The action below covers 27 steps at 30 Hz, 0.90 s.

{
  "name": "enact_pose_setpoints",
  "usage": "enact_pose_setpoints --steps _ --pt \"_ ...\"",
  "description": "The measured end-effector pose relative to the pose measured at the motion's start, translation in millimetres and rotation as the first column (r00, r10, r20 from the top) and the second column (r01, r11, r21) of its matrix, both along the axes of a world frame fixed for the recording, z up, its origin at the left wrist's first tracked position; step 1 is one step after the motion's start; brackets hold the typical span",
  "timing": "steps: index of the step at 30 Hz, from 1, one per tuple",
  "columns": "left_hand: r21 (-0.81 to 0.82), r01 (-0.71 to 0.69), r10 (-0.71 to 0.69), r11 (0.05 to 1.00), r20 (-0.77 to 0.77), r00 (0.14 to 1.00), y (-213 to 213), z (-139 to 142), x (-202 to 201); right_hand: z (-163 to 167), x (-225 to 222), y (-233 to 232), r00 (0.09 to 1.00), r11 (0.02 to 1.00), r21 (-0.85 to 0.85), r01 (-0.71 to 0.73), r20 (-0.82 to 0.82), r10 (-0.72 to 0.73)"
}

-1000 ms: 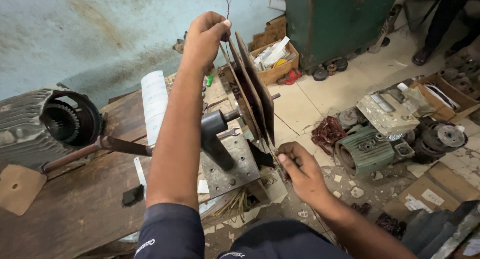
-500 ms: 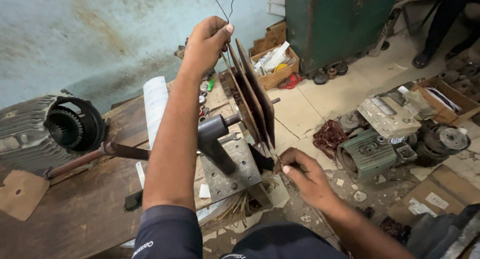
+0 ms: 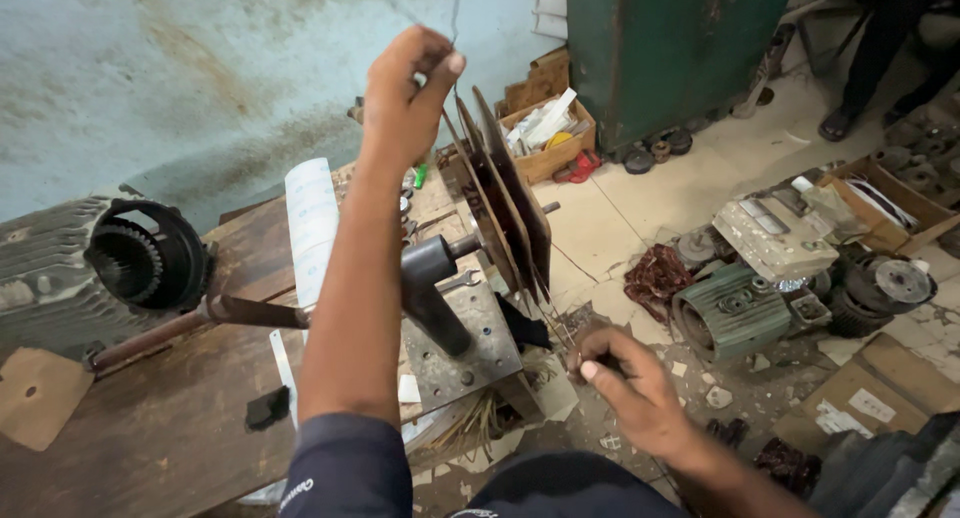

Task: The person winds copper wire onto a motor stator core clamped in a hand-crank winding machine. They thread the wire through the core slots, rotate the crank to wind turns, guide the wire by hand, and finally lift the wound wire off the machine to tie and handle the finished coil.

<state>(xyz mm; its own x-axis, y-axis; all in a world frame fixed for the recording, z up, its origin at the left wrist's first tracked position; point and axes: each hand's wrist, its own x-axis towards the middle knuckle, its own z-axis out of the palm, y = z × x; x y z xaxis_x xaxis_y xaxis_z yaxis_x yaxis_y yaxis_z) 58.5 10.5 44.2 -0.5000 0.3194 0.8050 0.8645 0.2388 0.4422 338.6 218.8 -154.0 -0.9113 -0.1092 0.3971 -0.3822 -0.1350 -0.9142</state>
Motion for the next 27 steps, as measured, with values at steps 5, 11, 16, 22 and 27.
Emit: enact_pose_setpoints --steps 5,11,16,22,27 --pt "0.159 -0.3 0.313 0.94 -0.063 0.948 22.0 -10.1 52.8 -2.9 14.0 -1.2 0.998 0.996 0.088 0.003 -0.057 0.002" --pt "0.251 -0.294 0.322 0.922 -0.078 0.943 37.7 -14.2 91.1 -20.5 31.4 4.0 0.995 0.996 0.067 -0.054 0.089 0.048" --pt "0.287 -0.175 0.171 0.942 0.041 0.984 33.8 -16.9 92.7 -23.3 26.0 14.5 0.967 0.993 0.105 -0.054 0.252 0.026" --pt "0.37 0.092 -0.098 0.924 -0.002 0.995 24.7 -33.0 86.7 8.3 -14.3 -9.5 0.964 0.994 0.098 -0.055 0.263 0.028" --pt "0.375 0.104 -0.088 0.921 -0.061 0.994 28.8 -40.5 83.9 34.9 -56.9 -27.6 0.993 0.998 0.059 0.015 0.117 -0.022"
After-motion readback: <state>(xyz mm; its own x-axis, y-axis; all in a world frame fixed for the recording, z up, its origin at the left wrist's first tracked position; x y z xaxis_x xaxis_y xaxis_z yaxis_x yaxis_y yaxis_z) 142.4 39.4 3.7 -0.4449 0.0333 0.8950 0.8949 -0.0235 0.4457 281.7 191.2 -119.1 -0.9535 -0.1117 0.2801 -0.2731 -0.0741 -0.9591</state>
